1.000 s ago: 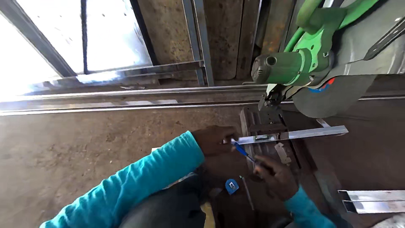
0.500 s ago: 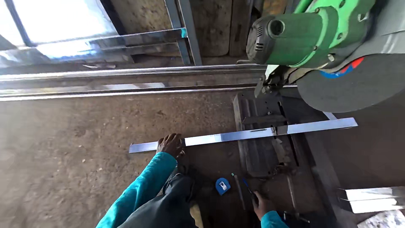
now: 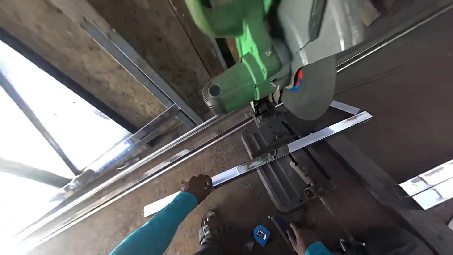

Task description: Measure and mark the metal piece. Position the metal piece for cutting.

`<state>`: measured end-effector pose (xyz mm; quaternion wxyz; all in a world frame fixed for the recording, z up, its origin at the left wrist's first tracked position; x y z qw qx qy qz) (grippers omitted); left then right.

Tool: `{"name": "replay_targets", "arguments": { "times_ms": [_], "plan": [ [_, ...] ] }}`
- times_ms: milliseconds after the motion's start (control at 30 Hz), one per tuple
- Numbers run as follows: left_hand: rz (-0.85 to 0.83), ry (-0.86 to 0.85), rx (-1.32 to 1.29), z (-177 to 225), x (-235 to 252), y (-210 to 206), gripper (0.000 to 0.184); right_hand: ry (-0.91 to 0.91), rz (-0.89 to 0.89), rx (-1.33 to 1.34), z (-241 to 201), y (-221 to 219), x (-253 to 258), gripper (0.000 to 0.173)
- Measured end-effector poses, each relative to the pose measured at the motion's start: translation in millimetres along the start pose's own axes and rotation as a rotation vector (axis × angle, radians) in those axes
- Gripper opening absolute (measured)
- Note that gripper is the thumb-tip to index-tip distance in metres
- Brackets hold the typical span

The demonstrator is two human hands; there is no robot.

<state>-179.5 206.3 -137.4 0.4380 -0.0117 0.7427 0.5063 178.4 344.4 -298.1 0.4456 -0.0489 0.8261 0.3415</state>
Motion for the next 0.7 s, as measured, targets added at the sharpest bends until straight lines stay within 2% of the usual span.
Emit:
{"name": "replay_targets", "arguments": {
  "times_ms": [133,200,233,300,367,433,533,633,700],
  "plan": [
    [0.058,-0.017,-0.1,53.4,34.7,-18.9,0.051,0.064,0.139,0.065,-4.2,14.2,-11.2,0.052],
    [0.175,0.016,-0.252,77.8,54.9,-37.2,0.049,0.128,0.245,0.112,-8.6,27.6,-24.7,0.049],
    [0.235,0.03,-0.307,91.6,61.5,-40.3,0.051,0.179,0.353,0.153,-10.4,40.3,-34.1,0.046],
    [0.406,0.031,-0.367,114.1,73.1,-45.8,0.058,0.328,0.697,0.215,-10.4,73.0,-66.8,0.036],
    [0.526,0.017,-0.431,130.2,79.6,-45.5,0.068,0.462,0.891,0.25,-5.6,111.0,-106.3,0.028],
    [0.585,0.008,-0.497,140.9,83.6,-31.6,0.084,0.607,0.943,0.274,-2.6,165.7,-140.9,0.028],
    [0.618,0.003,-0.577,148.3,97.2,-18.8,0.101,0.86,1.054,0.223,-22.8,284.5,-207.6,0.026],
    [0.596,0.039,-0.558,160.9,95.9,-9.6,0.094,0.976,1.224,-0.029,-77.9,410.8,-286.4,0.026],
    [0.521,0.087,-0.484,165.7,101.7,-7.5,0.086,1.148,1.352,-0.191,-121.7,492.8,-321.8,0.029]
  ]
}}
Point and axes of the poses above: each hand's wrist, its own x-axis towards the middle knuckle, its own y-axis out of the back of the hand, z = x × y, the point moved 10 cm from there along x, towards the middle knuckle, and after that the axes turned 2 degrees about -z, right-handed, at the moved point
